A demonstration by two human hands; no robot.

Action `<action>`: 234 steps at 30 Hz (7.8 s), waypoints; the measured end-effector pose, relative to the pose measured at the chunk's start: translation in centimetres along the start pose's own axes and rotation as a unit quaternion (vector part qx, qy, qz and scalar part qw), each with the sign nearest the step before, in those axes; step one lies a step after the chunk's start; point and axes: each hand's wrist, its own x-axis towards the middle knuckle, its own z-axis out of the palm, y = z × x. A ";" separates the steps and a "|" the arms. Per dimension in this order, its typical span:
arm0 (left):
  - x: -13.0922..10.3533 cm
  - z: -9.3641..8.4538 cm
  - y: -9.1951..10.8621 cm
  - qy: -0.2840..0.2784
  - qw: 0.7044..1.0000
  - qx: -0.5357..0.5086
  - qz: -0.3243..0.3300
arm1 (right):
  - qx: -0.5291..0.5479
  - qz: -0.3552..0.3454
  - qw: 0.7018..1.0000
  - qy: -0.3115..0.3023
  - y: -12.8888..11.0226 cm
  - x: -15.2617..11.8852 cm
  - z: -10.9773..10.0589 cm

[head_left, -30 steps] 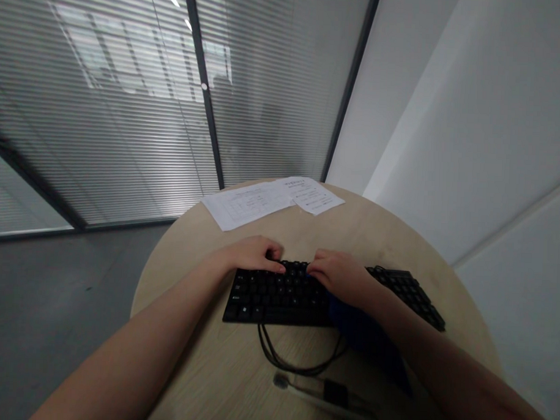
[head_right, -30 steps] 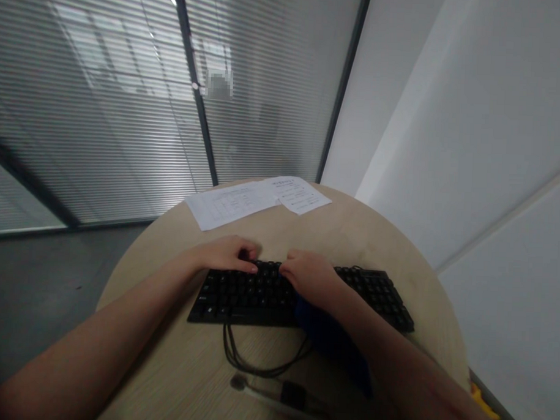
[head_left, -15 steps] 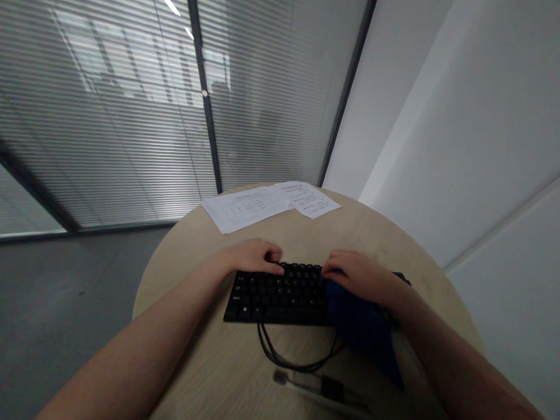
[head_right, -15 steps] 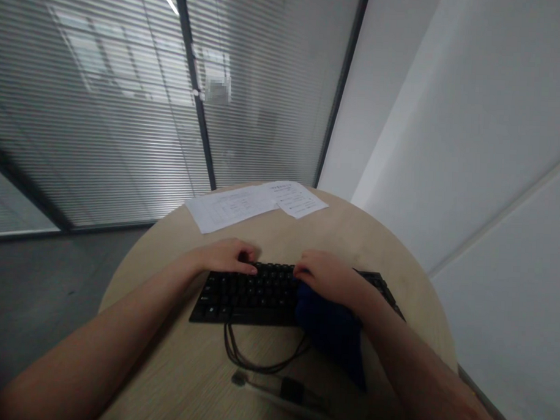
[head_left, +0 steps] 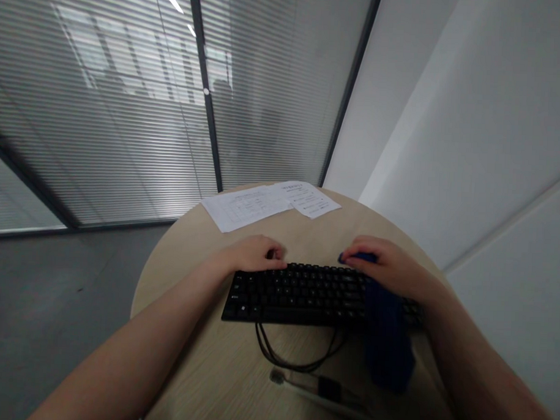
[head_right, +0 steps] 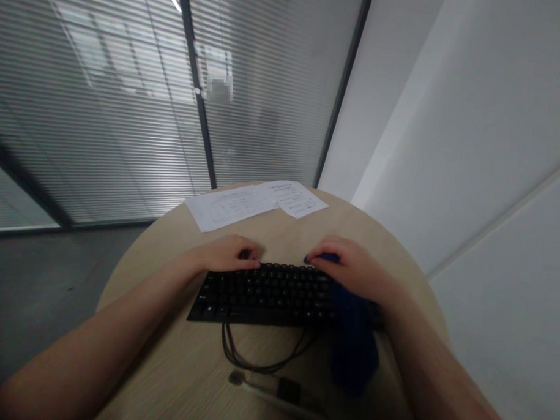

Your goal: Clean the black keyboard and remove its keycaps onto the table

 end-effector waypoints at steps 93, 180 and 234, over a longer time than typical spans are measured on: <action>1.0 1.6 0.1 -0.014 1.000 0.011 0.012 | -0.137 -0.087 0.974 -0.159 2.8 2.4 5.5; 1.0 1.3 0.1 -0.022 1.000 0.015 0.015 | 0.071 0.078 0.988 -0.117 8.1 2.4 4.4; 1.1 1.6 -0.2 -0.020 1.000 0.000 0.013 | 0.138 0.049 0.975 -0.169 9.1 2.7 5.4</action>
